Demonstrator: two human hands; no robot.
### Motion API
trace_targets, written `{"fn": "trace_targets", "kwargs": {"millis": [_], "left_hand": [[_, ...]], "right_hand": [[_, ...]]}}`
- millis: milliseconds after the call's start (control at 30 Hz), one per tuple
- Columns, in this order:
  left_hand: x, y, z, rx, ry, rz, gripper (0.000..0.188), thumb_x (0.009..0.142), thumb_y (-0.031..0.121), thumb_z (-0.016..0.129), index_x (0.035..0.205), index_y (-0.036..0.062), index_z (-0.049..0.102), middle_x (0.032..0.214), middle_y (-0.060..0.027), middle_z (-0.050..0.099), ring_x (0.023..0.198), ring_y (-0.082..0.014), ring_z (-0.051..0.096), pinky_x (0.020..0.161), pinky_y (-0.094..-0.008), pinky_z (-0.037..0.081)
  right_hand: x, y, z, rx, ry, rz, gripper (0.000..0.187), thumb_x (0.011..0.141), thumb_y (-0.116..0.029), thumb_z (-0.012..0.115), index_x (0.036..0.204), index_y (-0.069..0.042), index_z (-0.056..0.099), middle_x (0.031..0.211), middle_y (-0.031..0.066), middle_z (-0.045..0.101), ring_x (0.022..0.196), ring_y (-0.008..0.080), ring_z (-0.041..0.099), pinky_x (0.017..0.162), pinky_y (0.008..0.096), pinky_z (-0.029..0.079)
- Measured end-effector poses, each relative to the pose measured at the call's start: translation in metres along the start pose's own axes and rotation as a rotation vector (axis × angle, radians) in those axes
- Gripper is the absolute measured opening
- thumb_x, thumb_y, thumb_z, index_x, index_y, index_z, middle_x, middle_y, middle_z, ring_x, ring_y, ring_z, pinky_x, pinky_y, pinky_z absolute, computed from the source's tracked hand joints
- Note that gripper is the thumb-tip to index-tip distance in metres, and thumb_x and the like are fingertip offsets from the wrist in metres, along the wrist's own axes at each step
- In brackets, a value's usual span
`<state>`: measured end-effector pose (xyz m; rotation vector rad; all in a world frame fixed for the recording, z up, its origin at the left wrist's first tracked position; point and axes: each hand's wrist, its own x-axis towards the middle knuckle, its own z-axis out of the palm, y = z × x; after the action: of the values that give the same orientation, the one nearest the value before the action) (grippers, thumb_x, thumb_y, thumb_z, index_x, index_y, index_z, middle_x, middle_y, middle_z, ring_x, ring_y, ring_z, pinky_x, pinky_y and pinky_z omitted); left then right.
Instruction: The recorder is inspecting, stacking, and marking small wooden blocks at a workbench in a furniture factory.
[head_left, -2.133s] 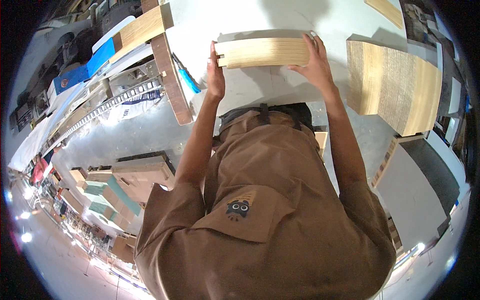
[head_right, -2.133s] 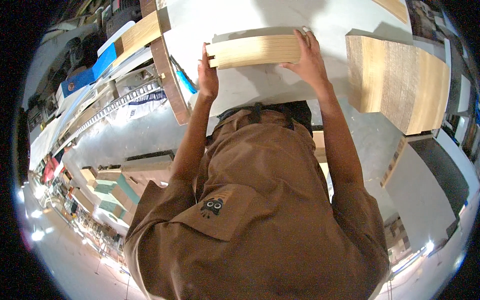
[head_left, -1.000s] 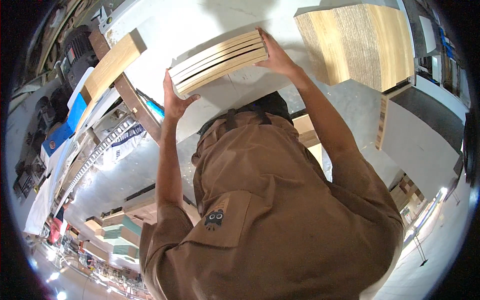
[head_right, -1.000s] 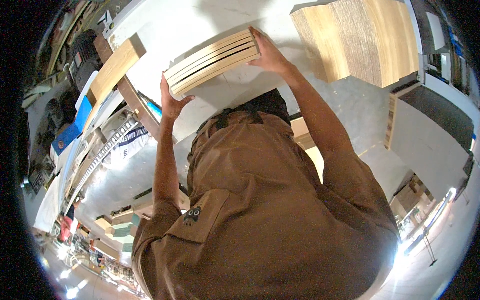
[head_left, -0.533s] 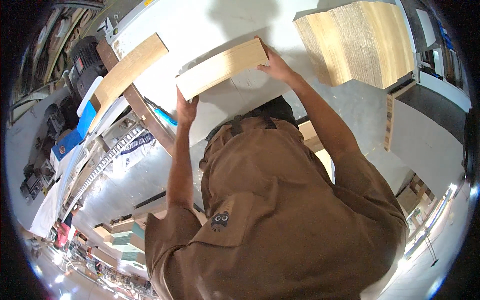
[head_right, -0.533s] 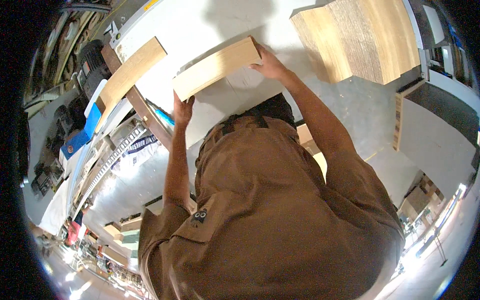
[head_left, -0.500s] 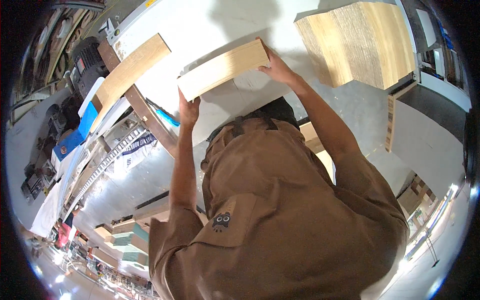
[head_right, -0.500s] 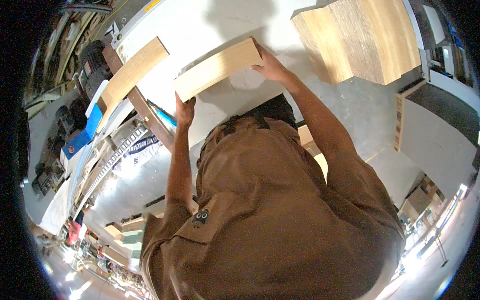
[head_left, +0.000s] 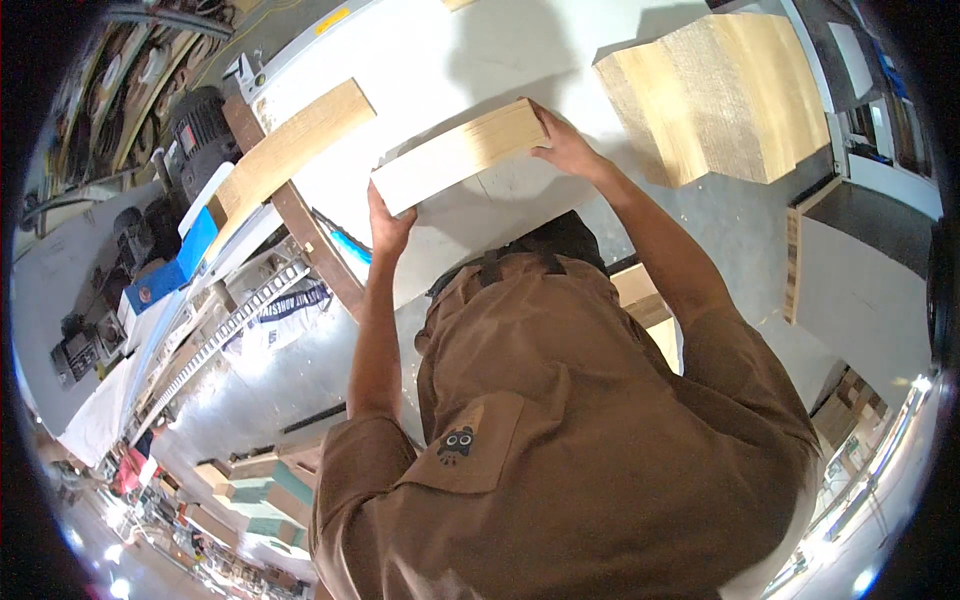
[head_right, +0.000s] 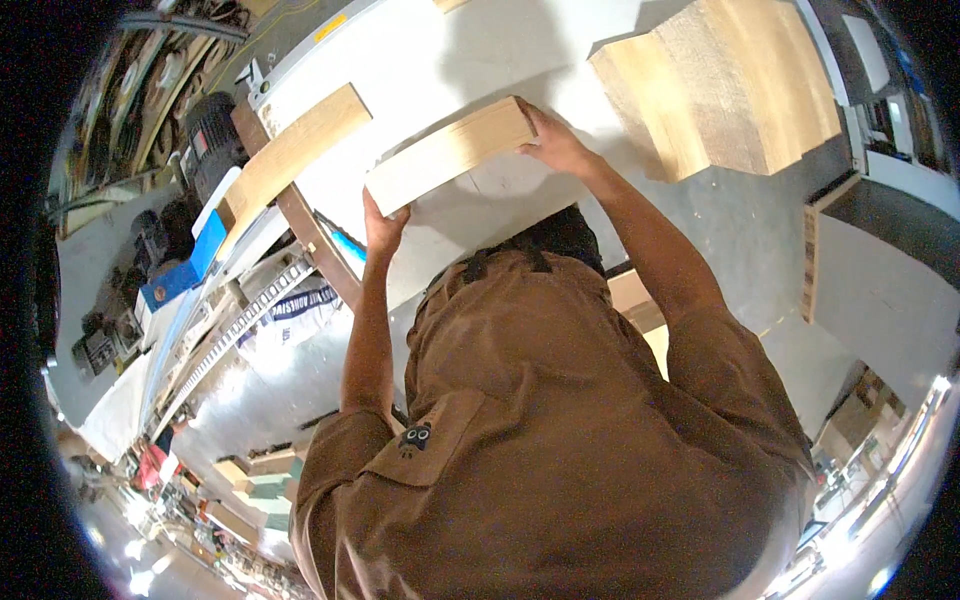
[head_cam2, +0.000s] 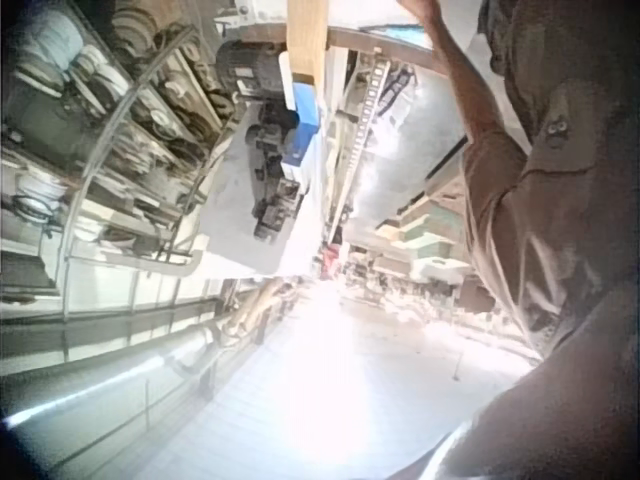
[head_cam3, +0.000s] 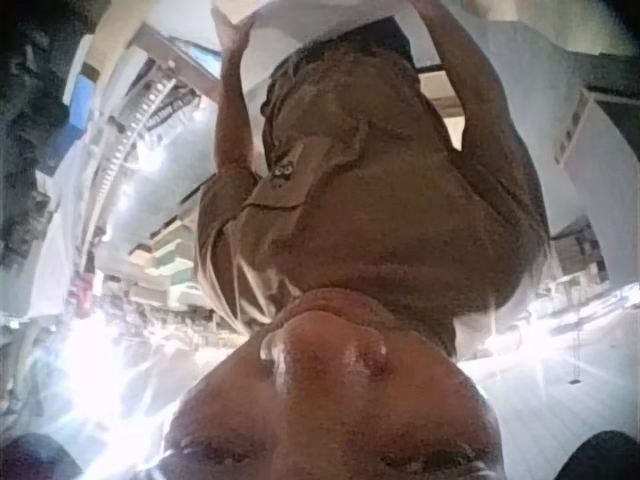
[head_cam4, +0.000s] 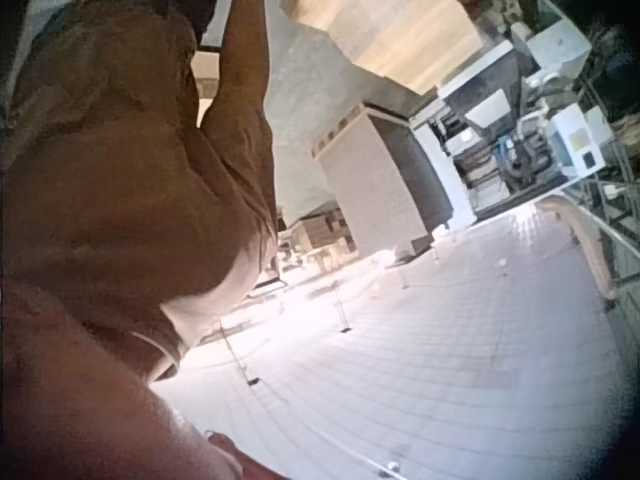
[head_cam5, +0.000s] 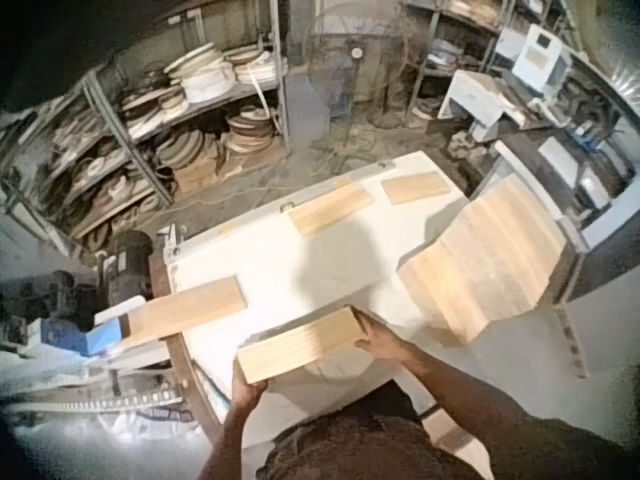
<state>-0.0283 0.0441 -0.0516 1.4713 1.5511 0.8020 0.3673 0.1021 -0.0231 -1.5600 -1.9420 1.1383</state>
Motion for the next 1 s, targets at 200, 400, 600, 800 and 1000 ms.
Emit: {"fn": "trace_targets", "kwargs": {"millis": [200, 400, 600, 800, 1000], "left_hand": [[0.021, -0.005, -0.046, -0.213, -0.19, -0.001, 0.08, 0.068, 0.001, 0.094, 0.136, -0.0011, 0.053, 0.127, -0.012, 0.061, 0.12, -0.0252, 0.059, 0.107, -0.0367, 0.048], [0.046, 0.036, -0.057, -0.437, -0.463, -0.092, 0.073, 0.072, 0.005, 0.089, 0.137, 0.0012, 0.058, 0.127, -0.0077, 0.067, 0.116, -0.021, 0.063, 0.105, -0.0379, 0.049], [0.071, 0.081, 0.0, -0.416, -0.574, -0.193, 0.065, 0.081, 0.012, 0.083, 0.141, -0.0002, 0.063, 0.123, -0.0093, 0.071, 0.115, -0.0215, 0.063, 0.104, -0.0363, 0.048], [0.102, 0.17, 0.096, -0.539, -0.662, -0.19, 0.07, 0.089, 0.01, 0.077, 0.153, -0.0042, 0.05, 0.14, -0.0148, 0.064, 0.128, -0.0255, 0.059, 0.112, -0.0383, 0.045], [0.147, 0.235, 0.178, -0.468, -0.728, -0.218, 0.073, 0.093, 0.009, 0.074, 0.157, -0.0039, 0.041, 0.146, -0.016, 0.059, 0.134, -0.0249, 0.055, 0.117, -0.0379, 0.041]], "right_hand": [[0.006, -0.009, -0.01, -0.054, -0.072, 0.006, 0.109, 0.078, -0.017, 0.09, 0.164, 0.001, 0.026, 0.159, 0.028, 0.044, 0.15, 0.0379, 0.043, 0.125, 0.0436, 0.036], [-0.068, -0.016, -0.027, 0.348, -0.148, 0.104, 0.097, 0.081, -0.016, 0.089, 0.16, 0.002, 0.035, 0.156, 0.0217, 0.05, 0.144, 0.0306, 0.049, 0.121, 0.0432, 0.04], [-0.182, -0.006, -0.01, 0.802, 0.127, 0.454, 0.09, 0.084, -0.018, 0.087, 0.159, -0.001, 0.04, 0.149, 0.0111, 0.058, 0.135, 0.0242, 0.056, 0.116, 0.0404, 0.045], [-0.241, 0.002, -0.014, 1.046, 0.404, 0.609, 0.084, 0.086, -0.019, 0.085, 0.158, -0.004, 0.045, 0.147, 0.0112, 0.06, 0.134, 0.0241, 0.057, 0.114, 0.0425, 0.047], [-0.257, 0.003, -0.05, 1.226, 0.604, 0.608, 0.06, 0.098, -0.02, 0.076, 0.15, -0.004, 0.05, 0.141, 0.0098, 0.062, 0.131, 0.0246, 0.06, 0.112, 0.0439, 0.051]]}}
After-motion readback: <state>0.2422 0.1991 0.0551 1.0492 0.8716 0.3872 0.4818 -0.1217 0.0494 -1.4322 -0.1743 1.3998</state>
